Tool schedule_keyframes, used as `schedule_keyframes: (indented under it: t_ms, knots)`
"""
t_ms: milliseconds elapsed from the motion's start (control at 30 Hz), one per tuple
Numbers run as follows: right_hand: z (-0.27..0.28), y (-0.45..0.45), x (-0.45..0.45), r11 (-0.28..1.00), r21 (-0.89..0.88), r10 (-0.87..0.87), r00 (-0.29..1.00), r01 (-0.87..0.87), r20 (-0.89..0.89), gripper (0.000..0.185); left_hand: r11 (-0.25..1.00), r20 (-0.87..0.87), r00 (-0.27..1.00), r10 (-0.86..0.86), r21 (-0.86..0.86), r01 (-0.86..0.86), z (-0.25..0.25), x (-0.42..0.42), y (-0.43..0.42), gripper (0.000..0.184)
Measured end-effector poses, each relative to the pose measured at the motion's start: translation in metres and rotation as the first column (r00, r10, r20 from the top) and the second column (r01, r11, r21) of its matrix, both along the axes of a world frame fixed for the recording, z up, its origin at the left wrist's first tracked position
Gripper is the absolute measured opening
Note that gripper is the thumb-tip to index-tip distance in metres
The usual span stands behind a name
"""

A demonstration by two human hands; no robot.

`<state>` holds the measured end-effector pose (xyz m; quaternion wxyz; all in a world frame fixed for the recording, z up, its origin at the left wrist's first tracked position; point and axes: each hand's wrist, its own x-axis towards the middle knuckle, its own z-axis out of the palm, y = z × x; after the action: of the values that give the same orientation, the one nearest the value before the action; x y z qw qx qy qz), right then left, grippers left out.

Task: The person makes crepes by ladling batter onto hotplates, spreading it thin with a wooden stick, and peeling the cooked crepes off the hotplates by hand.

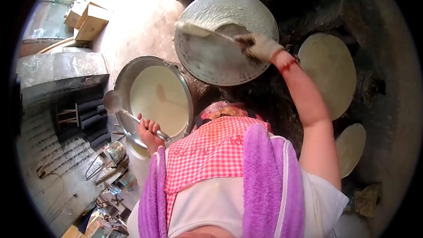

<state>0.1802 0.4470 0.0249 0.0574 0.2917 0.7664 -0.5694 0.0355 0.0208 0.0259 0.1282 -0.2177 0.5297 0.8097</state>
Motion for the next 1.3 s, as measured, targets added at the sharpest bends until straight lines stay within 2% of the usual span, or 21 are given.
schedule_keyframes:
  t_ms: [67, 167, 233, 300, 367, 400, 500, 567, 633, 700, 733, 867, 933, 1000, 1033, 1067, 1100, 1167, 1200, 1233, 1300]
  knots:
    - [-0.021, 0.008, 0.029, 0.977, 0.208, 0.084, 0.978, -0.044, -0.190, 0.044, 1.000, 0.014, 1.000, 0.020, 0.005, -0.020, -0.002, -0.007, 0.007, 0.029]
    - [-0.032, 0.036, 0.032, 0.897, -0.187, -0.414, 0.910, 0.401, -0.035, 0.041, 0.995, 0.019, 0.996, -0.087, -0.039, 0.088, 0.004, -0.013, 0.010, 0.030]
    - [-0.024, 0.034, 0.004, 0.937, -0.019, -0.349, 0.935, 0.349, -0.059, 0.040, 0.948, 0.042, 0.955, -0.295, -0.115, 0.297, 0.003, -0.020, 0.014, 0.032]
    - [-0.051, 0.016, -0.011, 0.932, 0.342, -0.036, 0.968, 0.121, -0.247, 0.041, 0.919, 0.078, 0.931, -0.355, -0.153, 0.363, -0.003, -0.029, 0.021, 0.035]
    - [-0.032, -0.010, -0.002, 0.996, -0.091, -0.019, 0.996, 0.011, -0.084, 0.043, 0.795, 0.069, 0.866, -0.495, -0.368, 0.483, -0.007, -0.033, 0.032, 0.041]
    - [-0.026, -0.019, 0.013, 0.998, -0.056, -0.010, 0.998, 0.007, -0.056, 0.044, 0.751, 0.005, 0.832, -0.555, -0.428, 0.503, -0.013, -0.032, 0.029, 0.048]
    - [-0.044, -0.023, 0.072, 0.963, -0.110, -0.264, 0.942, 0.246, -0.206, 0.035, 0.589, -0.173, 0.674, -0.718, -0.667, 0.456, -0.018, -0.019, 0.026, 0.049]
    - [-0.048, -0.007, 0.082, 0.807, -0.330, -0.536, 0.842, 0.489, -0.063, 0.034, 0.537, -0.193, 0.627, -0.755, -0.731, 0.422, -0.014, -0.011, 0.034, 0.048]
    - [-0.053, -0.004, 0.061, 0.821, -0.276, -0.531, 0.846, 0.499, -0.051, 0.037, 0.488, -0.224, 0.572, -0.789, -0.793, 0.364, -0.018, -0.011, 0.048, 0.047]
    - [-0.051, -0.022, 0.040, 0.976, 0.156, -0.110, 0.961, 0.153, -0.255, 0.039, 0.329, -0.279, 0.383, -0.881, -0.941, 0.071, -0.019, -0.004, 0.055, 0.048]
    - [-0.048, -0.036, 0.036, 0.993, 0.019, -0.109, 0.959, 0.118, -0.263, 0.038, 0.270, -0.213, 0.403, -0.890, -0.959, 0.090, -0.014, 0.006, 0.057, 0.049]
    - [-0.021, -0.076, 0.083, 0.918, -0.339, -0.221, 0.975, 0.206, -0.006, 0.035, 0.252, -0.161, 0.411, -0.897, -0.951, 0.179, -0.017, 0.049, 0.032, 0.050]
    - [-0.033, -0.089, 0.129, 0.878, -0.391, -0.285, 0.958, 0.274, 0.032, 0.037, 0.264, -0.158, 0.375, -0.913, -0.932, 0.249, -0.014, 0.070, 0.012, 0.052]
    - [-0.063, -0.110, 0.182, 0.927, -0.223, -0.307, 0.951, 0.302, 0.013, 0.051, 0.230, -0.116, 0.304, -0.945, -0.900, 0.370, -0.007, 0.082, 0.001, 0.053]
    - [-0.092, -0.128, 0.209, 0.920, -0.207, -0.365, 0.919, 0.332, -0.146, 0.057, 0.199, -0.085, 0.272, -0.958, -0.885, 0.421, 0.000, 0.085, 0.003, 0.052]
    - [-0.101, -0.149, 0.225, 0.822, -0.337, -0.493, 0.870, 0.460, -0.015, 0.059, 0.193, -0.101, 0.214, -0.972, -0.861, 0.471, 0.000, 0.085, 0.008, 0.052]
    - [-0.132, -0.169, 0.240, 0.894, 0.006, -0.445, 0.888, 0.448, 0.119, 0.057, 0.192, -0.102, 0.206, -0.973, -0.853, 0.485, -0.008, 0.080, 0.017, 0.052]
    - [-0.175, -0.196, 0.237, 0.883, 0.309, -0.463, 0.758, 0.352, 0.459, 0.048, 0.208, -0.235, -0.034, -0.971, -0.910, 0.360, -0.027, 0.067, 0.036, 0.048]
    - [-0.139, -0.215, 0.207, 0.762, 0.234, -0.646, 0.681, 0.604, 0.344, 0.040, 0.203, -0.234, -0.038, -0.971, -0.902, 0.381, -0.031, 0.063, 0.041, 0.048]
    - [-0.104, -0.231, 0.167, 0.588, 0.128, -0.801, 0.552, 0.799, 0.232, 0.033, 0.259, -0.248, 0.110, -0.962, -0.717, 0.647, -0.029, 0.059, 0.047, 0.046]
    - [-0.120, -0.227, 0.121, 0.436, -0.415, -0.886, 0.461, 0.799, -0.045, 0.022, 0.412, -0.211, 0.371, -0.904, -0.204, 0.888, -0.001, 0.056, 0.044, 0.042]
